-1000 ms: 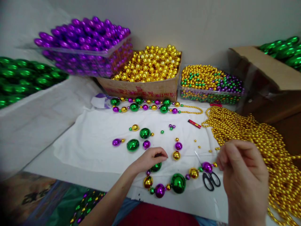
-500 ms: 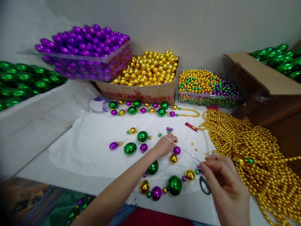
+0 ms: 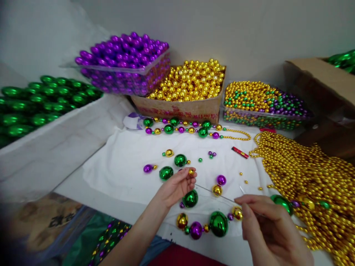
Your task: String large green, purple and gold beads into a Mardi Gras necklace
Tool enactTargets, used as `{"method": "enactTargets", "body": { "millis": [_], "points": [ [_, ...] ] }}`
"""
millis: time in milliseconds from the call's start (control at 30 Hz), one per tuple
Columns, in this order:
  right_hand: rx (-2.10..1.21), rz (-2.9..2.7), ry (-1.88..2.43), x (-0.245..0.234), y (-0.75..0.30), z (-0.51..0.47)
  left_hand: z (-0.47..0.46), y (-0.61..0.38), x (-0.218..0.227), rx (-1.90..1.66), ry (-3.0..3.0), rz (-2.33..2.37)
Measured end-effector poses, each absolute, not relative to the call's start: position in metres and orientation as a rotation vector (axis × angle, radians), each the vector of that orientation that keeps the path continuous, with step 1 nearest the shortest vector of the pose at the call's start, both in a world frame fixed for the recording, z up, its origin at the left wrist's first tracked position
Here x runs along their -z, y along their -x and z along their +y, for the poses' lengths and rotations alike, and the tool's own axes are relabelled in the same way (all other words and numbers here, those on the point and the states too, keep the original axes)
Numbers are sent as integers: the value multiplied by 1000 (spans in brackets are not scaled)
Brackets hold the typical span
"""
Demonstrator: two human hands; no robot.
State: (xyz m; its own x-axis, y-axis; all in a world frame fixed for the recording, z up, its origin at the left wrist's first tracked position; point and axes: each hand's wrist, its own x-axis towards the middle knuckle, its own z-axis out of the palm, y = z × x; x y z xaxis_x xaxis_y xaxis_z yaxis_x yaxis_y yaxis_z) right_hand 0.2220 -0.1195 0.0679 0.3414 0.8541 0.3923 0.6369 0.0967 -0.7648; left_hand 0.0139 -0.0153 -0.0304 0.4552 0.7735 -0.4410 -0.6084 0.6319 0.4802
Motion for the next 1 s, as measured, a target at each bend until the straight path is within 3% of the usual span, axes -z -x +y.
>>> {"method": "enactTargets", "body": {
  "millis": [300, 667, 1000],
  "points": [
    [-90, -1423, 1515, -71, -191, -122, -26, -13, 33, -901, -220, 582],
    [-169, -1632, 1460, -65, -205, -117, -33, -11, 32, -916, -277, 586],
    [-241, -1345, 1528, -77, -185, -121, -33, -11, 29, -922, -282, 573]
  ]
}}
